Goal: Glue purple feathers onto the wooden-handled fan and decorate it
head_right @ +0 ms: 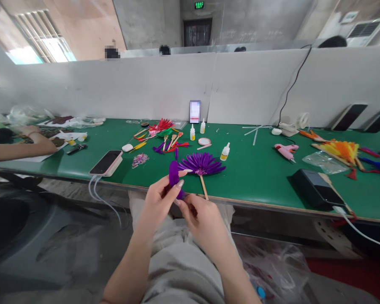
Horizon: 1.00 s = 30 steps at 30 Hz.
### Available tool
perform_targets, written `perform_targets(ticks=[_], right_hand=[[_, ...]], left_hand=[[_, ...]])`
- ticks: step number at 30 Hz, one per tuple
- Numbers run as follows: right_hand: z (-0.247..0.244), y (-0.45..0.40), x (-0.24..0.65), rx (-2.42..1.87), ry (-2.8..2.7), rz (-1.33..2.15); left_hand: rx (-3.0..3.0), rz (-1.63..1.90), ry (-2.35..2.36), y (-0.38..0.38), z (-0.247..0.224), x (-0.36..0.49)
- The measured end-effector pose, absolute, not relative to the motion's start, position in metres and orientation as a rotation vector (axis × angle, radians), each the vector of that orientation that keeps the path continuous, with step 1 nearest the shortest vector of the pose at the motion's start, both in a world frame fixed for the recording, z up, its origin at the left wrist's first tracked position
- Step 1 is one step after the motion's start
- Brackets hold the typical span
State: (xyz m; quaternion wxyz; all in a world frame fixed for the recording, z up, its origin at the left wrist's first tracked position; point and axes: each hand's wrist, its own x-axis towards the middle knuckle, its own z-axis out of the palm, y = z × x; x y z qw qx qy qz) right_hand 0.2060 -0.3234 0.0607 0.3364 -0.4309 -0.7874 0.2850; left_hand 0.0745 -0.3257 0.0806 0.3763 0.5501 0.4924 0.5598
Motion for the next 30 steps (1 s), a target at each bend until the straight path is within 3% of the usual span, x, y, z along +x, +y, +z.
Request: perform_targets(ticks=[10, 25, 30], right_hand=[[0.065, -0.317, 0.206, -1.025, -2.376, 0.44], [0.062, -0.326, 0.214, -1.028, -2.059, 1.067], [0.059, -0.328, 0.218, -0.993, -1.993, 1.11]], left_hand=[[1.5, 1.276, 1.268, -0.326, 0.081, 0.067], [1.384, 1.228, 1.267, -0.323, 0.08, 0.067], [1.376, 1.265, 1.253, -0.322, 0.079, 0.067]])
